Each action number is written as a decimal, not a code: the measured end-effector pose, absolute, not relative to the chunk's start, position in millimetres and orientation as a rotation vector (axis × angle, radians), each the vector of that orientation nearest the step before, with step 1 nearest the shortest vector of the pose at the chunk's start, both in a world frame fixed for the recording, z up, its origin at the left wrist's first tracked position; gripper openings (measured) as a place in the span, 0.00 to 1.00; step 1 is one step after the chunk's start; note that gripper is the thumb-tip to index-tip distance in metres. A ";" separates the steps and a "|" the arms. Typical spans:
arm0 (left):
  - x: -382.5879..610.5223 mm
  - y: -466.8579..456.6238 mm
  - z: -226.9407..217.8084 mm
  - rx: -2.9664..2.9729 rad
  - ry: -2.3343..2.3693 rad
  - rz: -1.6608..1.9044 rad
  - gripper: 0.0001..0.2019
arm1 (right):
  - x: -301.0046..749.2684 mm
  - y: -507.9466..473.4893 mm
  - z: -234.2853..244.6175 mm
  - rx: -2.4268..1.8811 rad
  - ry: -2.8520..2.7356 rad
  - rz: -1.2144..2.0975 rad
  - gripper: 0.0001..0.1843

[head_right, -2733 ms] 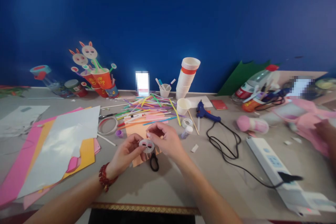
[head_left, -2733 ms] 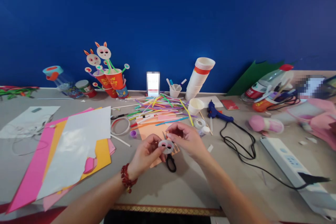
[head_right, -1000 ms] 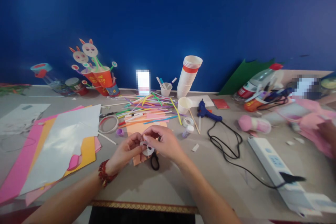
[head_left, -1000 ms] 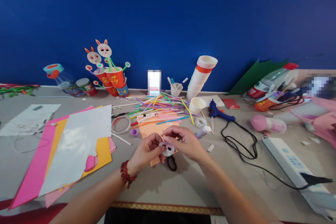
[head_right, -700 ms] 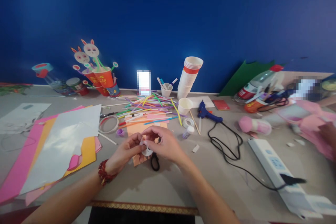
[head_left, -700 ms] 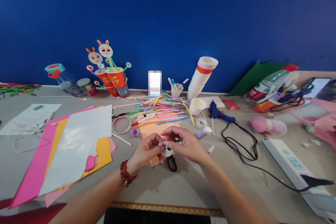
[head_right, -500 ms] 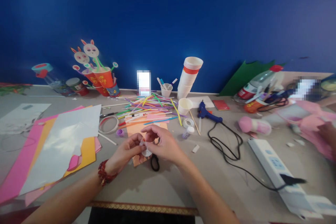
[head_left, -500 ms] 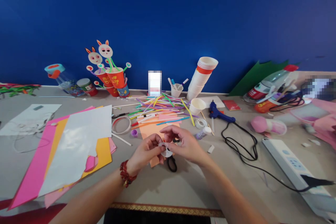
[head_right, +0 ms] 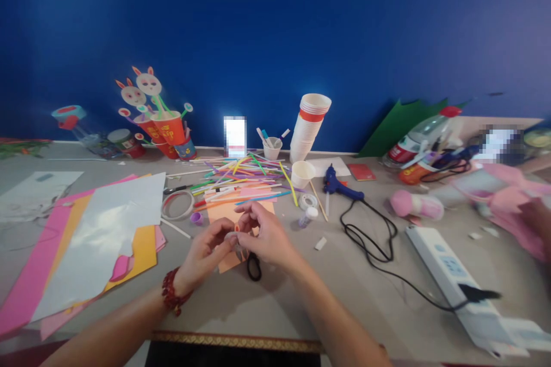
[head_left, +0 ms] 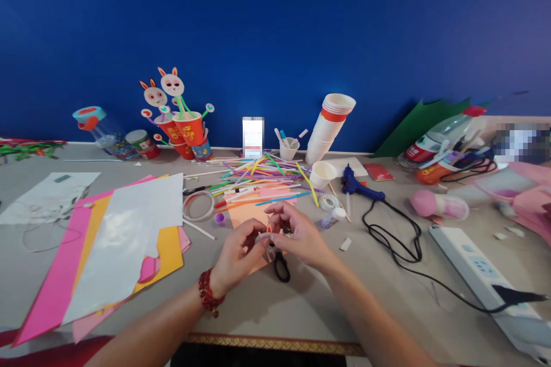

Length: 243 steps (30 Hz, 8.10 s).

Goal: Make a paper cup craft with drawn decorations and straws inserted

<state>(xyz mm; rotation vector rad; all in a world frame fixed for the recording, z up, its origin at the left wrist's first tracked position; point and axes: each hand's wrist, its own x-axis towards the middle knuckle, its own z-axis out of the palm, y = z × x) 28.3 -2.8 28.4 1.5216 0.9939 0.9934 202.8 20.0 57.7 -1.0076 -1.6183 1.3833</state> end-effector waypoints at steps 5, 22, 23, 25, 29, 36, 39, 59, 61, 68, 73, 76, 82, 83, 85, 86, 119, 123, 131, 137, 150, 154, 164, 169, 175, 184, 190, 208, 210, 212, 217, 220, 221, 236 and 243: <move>31.0 -3.0 27.2 1.487 1.012 1.022 0.08 | 196.5 18.0 51.4 -1.003 -1.629 1.332 0.20; 26.6 -0.9 26.1 1.127 0.978 1.118 0.11 | 217.6 46.9 12.1 -1.548 -2.138 0.577 0.08; 26.9 -0.7 25.4 1.092 0.984 1.107 0.12 | 215.3 46.9 11.4 -1.557 -2.159 0.558 0.10; 27.8 -0.1 24.6 1.021 0.981 1.092 0.13 | 212.6 47.6 12.9 -1.572 -2.201 0.538 0.11; 29.8 0.9 25.6 0.937 0.963 1.081 0.15 | 213.0 50.5 18.3 -1.599 -2.269 0.520 0.08; 29.4 0.4 22.1 0.881 0.957 1.090 0.14 | 215.5 52.5 21.7 -1.562 -2.342 0.537 0.08; 29.2 0.5 22.1 0.873 0.945 1.094 0.13 | 218.8 54.5 20.6 -1.533 -2.326 0.586 0.08; 30.7 4.8 19.8 0.875 0.957 1.143 0.12 | 213.4 41.4 20.9 -1.158 -1.587 1.166 0.10; 30.7 4.9 18.0 0.888 0.921 1.141 0.11 | 207.8 34.4 25.8 -1.057 -1.459 1.303 0.10; 32.1 3.8 18.3 0.874 0.829 1.098 0.12 | 201.4 27.2 30.5 -0.952 -1.282 1.445 0.11; 34.5 2.4 21.3 0.852 0.802 1.094 0.13 | 200.1 25.7 31.0 -0.963 -1.239 1.442 0.11; 34.2 1.8 20.5 0.843 0.791 1.091 0.12 | 198.2 23.6 33.0 -0.963 -1.232 1.432 0.11; 34.0 0.6 20.9 0.827 0.796 1.095 0.12 | 195.7 21.3 35.1 -0.971 -1.223 1.399 0.10; 34.2 0.5 21.2 0.825 0.796 1.095 0.12 | 195.6 21.3 34.9 -0.972 -1.223 1.392 0.10; 34.5 0.5 21.7 0.821 0.791 1.095 0.12 | 195.4 21.5 34.3 -0.975 -1.227 1.381 0.10; 34.7 0.6 21.7 0.820 0.790 1.094 0.11 | 195.4 21.6 34.1 -0.975 -1.228 1.381 0.10; 34.5 1.0 19.2 0.733 0.796 1.141 0.12 | 183.0 15.8 30.6 -1.054 -1.388 1.260 0.10; 34.6 1.0 19.2 0.726 0.815 1.139 0.12 | 183.2 16.0 30.9 -1.052 -1.384 1.260 0.11; 34.4 1.0 19.3 0.751 0.814 1.142 0.13 | 182.4 15.2 35.5 -1.026 -1.277 1.380 0.13; 34.7 2.0 20.0 0.801 0.829 1.144 0.11 | 183.6 16.5 33.9 -1.027 -1.244 1.412 0.13; 35.1 2.9 20.6 0.851 0.828 1.168 0.10 | 184.4 16.6 36.3 -1.028 -1.335 1.307 0.12; 35.1 3.0 19.8 0.856 0.833 1.167 0.09 | 185.1 16.4 37.3 -1.034 -1.337 1.304 0.11; 32.5 4.8 19.9 0.816 0.854 1.214 0.09 | 186.0 14.3 33.3 -1.063 -1.324 1.387 0.14; 32.8 4.5 20.5 0.771 0.807 1.195 0.09 | 183.5 15.6 24.7 -1.051 -1.312 1.465 0.18; 32.3 4.1 16.9 0.807 0.853 1.230 0.10 | 186.6 16.9 17.7 -1.059 -1.229 1.420 0.16; 27.2 11.0 15.5 0.833 0.904 1.259 0.08 | 191.5 18.9 21.8 -1.037 -0.969 1.552 0.17; 29.0 13.1 9.7 0.787 0.880 1.282 0.15 | 195.9 21.4 22.0 -1.035 -0.899 1.565 0.17; 12.5 16.3 39.1 1.043 1.139 1.117 0.18 | 206.5 31.2 15.5 -1.051 -0.892 1.507 0.19; -7.1 20.9 55.5 1.110 1.199 1.293 0.22 | 209.6 33.2 16.7 -1.059 -0.892 1.480 0.19; -29.2 26.1 70.6 1.255 1.260 1.452 0.23 | 211.7 34.8 17.2 -1.068 -0.892 1.462 0.19; -64.1 34.8 64.3 2.182 1.483 0.873 0.15 | 211.4 34.4 16.9 -1.092 -0.914 1.437 0.19; -69.6 36.8 39.0 2.384 1.451 0.568 0.22 | 209.9 33.3 21.2 -1.093 -0.931 1.397 0.19; -70.2 37.4 32.5 2.392 1.454 0.537 0.21 | 209.5 32.8 24.1 -1.090 -0.936 1.373 0.18; 66.5 52.3 58.8 2.120 0.943 0.673 0.23 | 272.1 -25.0 91.8 -0.904 -0.806 0.736 0.07; 126.9 83.2 56.5 2.338 0.773 0.626 0.19 | 312.9 -27.4 59.5 -0.943 -0.491 0.917 0.12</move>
